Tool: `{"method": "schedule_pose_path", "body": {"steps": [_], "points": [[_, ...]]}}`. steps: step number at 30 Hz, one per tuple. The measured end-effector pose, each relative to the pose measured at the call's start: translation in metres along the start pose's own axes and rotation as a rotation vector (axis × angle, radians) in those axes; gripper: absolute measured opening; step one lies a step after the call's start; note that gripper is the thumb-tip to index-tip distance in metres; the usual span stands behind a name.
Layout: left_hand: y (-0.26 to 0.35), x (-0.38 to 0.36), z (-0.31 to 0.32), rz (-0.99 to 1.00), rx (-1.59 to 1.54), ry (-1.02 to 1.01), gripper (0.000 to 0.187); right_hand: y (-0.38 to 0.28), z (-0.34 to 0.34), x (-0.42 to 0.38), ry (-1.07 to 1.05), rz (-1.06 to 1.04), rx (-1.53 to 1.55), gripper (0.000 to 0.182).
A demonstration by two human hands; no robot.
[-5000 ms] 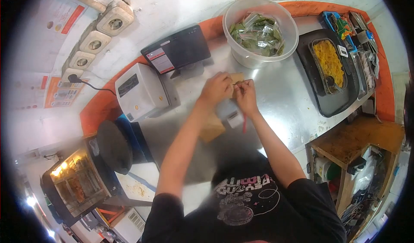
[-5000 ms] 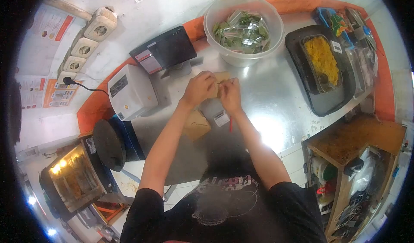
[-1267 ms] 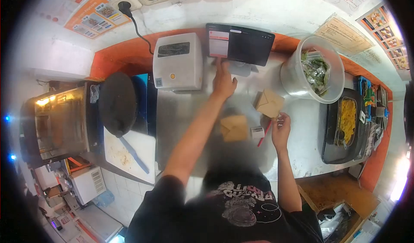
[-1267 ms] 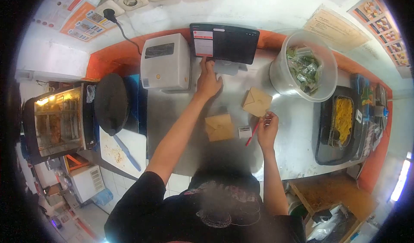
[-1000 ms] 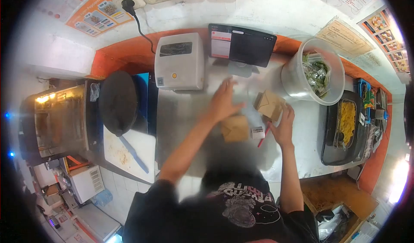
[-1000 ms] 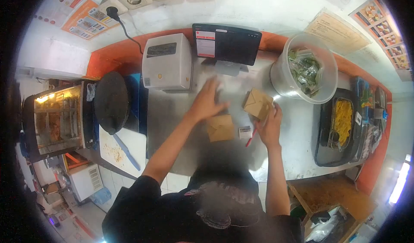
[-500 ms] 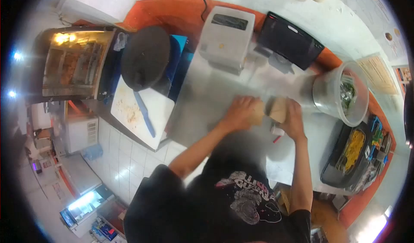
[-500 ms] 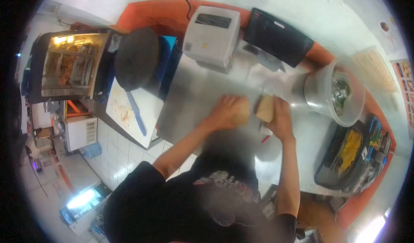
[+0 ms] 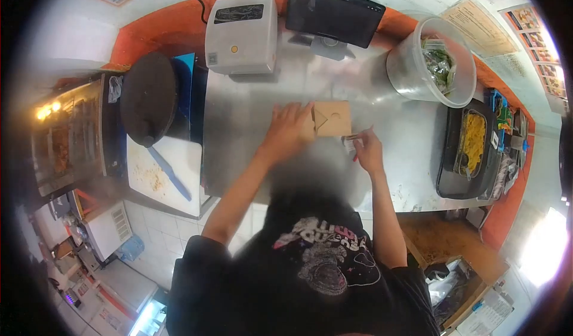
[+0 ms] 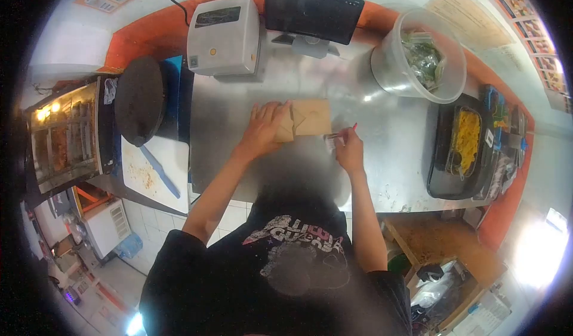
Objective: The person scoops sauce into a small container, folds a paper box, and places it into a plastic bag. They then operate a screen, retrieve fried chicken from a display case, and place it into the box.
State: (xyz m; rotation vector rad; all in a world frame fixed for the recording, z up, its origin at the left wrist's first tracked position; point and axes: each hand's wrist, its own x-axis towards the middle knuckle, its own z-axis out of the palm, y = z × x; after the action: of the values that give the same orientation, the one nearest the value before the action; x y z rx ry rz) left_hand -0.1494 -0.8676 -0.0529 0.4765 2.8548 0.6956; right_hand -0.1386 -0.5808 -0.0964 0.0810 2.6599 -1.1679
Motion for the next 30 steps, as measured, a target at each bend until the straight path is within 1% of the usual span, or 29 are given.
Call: {"method": "schedule_pose_path", "body": {"steps": [1,3,4,5,6,7,8,9,10,11,12,13,14,16,17,19,20,22,26,28,29,30], "points": [[-0.001,0.001,-0.002,-0.008,-0.021,-0.003,0.113,-0.014,-0.006,-0.001,0.003,-0.001,0.007,0.024],[-0.009,-0.001,0.005,0.007,-0.029,0.037,0.111,-0.044,-0.030,-0.004,-0.084,0.180,0.288,0.014],[-0.011,-0.001,0.007,0.019,-0.045,0.078,0.108,-0.061,-0.040,-0.003,-0.081,0.176,0.291,0.014],[-0.011,-0.003,0.003,0.023,-0.041,0.080,0.108,-0.078,-0.047,-0.002,-0.029,-0.019,0.318,0.019],[-0.011,-0.006,-0.002,-0.029,-0.044,0.060,0.105,-0.089,-0.048,0.000,0.026,-0.214,0.342,0.025],[-0.008,-0.007,-0.010,-0.081,-0.048,0.041,0.103,-0.092,-0.041,0.005,0.034,-0.217,0.343,0.025],[-0.004,-0.008,-0.018,-0.074,-0.047,0.041,0.103,-0.092,-0.031,0.009,-0.056,-0.154,0.524,0.032],[0.003,-0.008,-0.033,-0.124,-0.062,0.058,0.101,-0.088,-0.023,0.011,-0.144,-0.087,0.704,0.039],[0.010,-0.007,-0.047,-0.173,-0.077,0.078,0.099,-0.082,-0.014,0.011,-0.132,-0.088,0.705,0.039],[0.018,-0.005,-0.059,-0.164,-0.077,0.080,0.099,-0.073,-0.004,0.012,-0.115,-0.247,0.435,0.045],[0.024,-0.002,-0.071,-0.142,-0.085,0.132,0.098,-0.067,0.005,0.014,-0.098,-0.402,0.161,0.051],[0.028,0.000,-0.080,-0.126,-0.094,0.187,0.097,-0.067,0.008,0.014,-0.123,-0.413,0.231,0.057],[0.032,0.003,-0.086,-0.133,-0.095,0.190,0.097,-0.065,0.011,0.012,-0.130,-0.417,0.229,0.057],[0.038,0.006,-0.093,-0.067,-0.142,0.277,0.099,-0.074,0.014,0.006,-0.112,-0.075,0.526,0.054],[0.041,0.010,-0.095,-0.065,-0.144,0.279,0.099,-0.070,0.017,0.008,-0.110,-0.076,0.523,0.054],[0.046,0.016,-0.096,-0.026,-0.181,0.273,0.098,-0.058,0.028,0.010,0.021,0.025,0.378,0.048],[0.048,0.020,-0.094,-0.022,-0.182,0.270,0.098,-0.051,0.030,0.012,0.025,0.028,0.379,0.048],[0.052,0.029,-0.087,0.035,-0.183,0.249,0.097,-0.050,0.026,0.017,0.029,-0.031,0.126,0.045],[0.060,0.045,-0.076,0.096,-0.220,0.236,0.096,-0.069,0.021,0.015,0.010,-0.071,0.082,0.042],[0.067,0.051,-0.076,0.075,-0.231,0.188,0.095,-0.074,0.020,0.009,0.097,-0.265,0.113,0.047],[0.069,0.055,-0.074,0.077,-0.231,0.185,0.095,-0.076,0.019,0.007,0.099,-0.262,0.114,0.047],[0.072,0.057,-0.071,0.090,-0.218,0.158,0.095,-0.080,0.017,0.003,0.106,-0.171,0.147,0.055]]}}
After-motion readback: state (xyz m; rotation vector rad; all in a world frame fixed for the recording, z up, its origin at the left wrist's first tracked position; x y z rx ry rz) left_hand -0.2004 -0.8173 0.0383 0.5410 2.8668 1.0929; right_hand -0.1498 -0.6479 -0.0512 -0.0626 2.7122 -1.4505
